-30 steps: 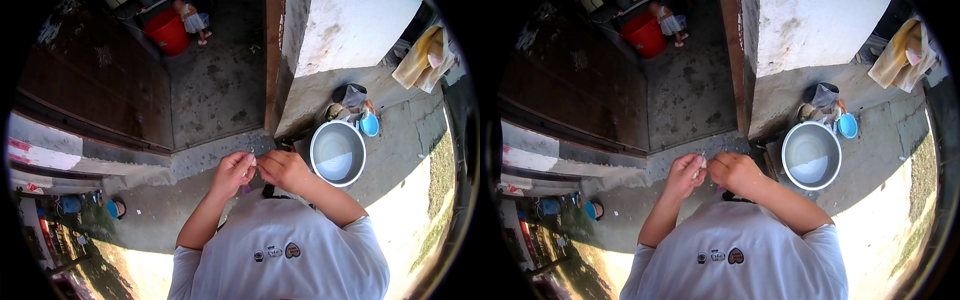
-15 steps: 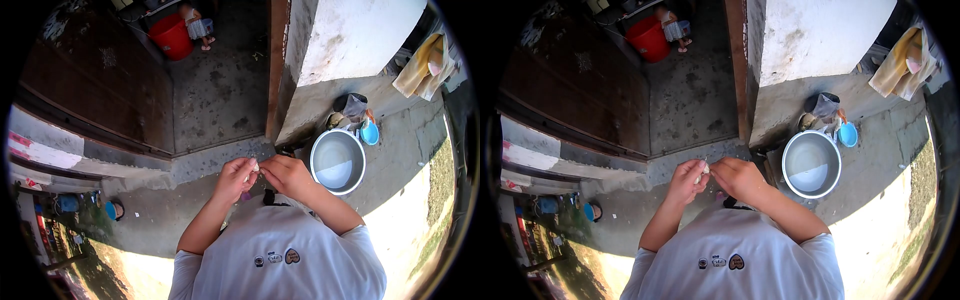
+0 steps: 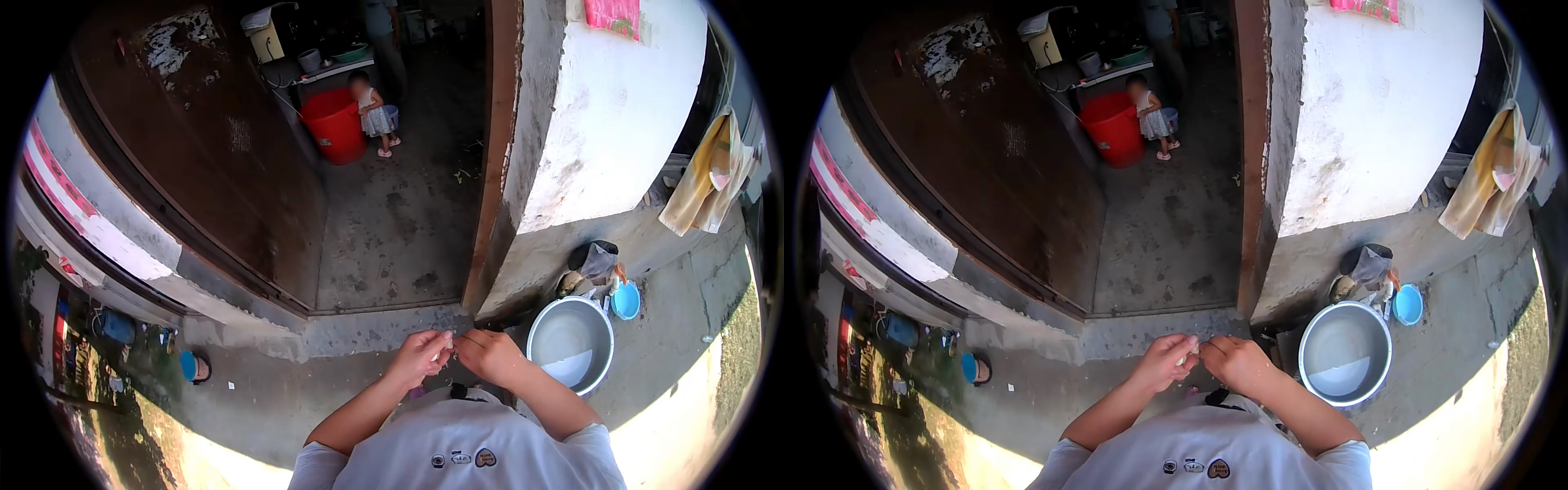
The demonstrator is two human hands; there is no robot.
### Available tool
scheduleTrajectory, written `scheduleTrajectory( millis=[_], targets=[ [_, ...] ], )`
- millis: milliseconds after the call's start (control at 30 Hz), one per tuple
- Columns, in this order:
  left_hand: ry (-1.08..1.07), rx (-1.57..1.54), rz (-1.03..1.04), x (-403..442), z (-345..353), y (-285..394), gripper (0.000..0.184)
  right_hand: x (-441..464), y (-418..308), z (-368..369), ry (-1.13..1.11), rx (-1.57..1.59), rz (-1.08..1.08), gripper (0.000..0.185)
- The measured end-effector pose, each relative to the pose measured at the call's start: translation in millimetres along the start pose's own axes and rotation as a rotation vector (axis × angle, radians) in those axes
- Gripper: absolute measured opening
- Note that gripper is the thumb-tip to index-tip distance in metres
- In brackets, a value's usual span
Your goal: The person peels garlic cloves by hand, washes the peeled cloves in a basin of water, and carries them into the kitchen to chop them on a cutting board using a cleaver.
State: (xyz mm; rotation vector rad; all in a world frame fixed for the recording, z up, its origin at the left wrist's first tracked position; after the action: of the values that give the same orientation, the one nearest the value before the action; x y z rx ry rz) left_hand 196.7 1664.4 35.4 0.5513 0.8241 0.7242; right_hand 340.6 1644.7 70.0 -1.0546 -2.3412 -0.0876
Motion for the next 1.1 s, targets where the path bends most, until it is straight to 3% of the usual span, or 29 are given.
scheduleTrajectory(
  millis=[800, 1100],
  targets=[
    [-0.004, 0.083, 0.060, 1.4, -2.1, -7.4, 0.023, 5.7, -1.8, -9.8, -0.060, 0.012, 0.080, 0.014],
    [-0.129, 0.324, 0.033, -5.9, 0.4, 3.5, 0.022, 5.0, 3.8, -13.4, 0.052, 0.217, 0.284, 0.008]
  ],
)
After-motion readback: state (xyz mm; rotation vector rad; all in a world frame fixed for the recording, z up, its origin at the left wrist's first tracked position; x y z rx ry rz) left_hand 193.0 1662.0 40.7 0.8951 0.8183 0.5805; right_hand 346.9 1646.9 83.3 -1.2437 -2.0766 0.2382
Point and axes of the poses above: each hand's wrist, its own x-axis towards the middle knuckle, its own z-axis out of the palm, y = z × x, the point moved 3 cm from there along x, towards the middle knuckle, and after that the axes turned 9 degrees about -x, right-handed, at the moved point
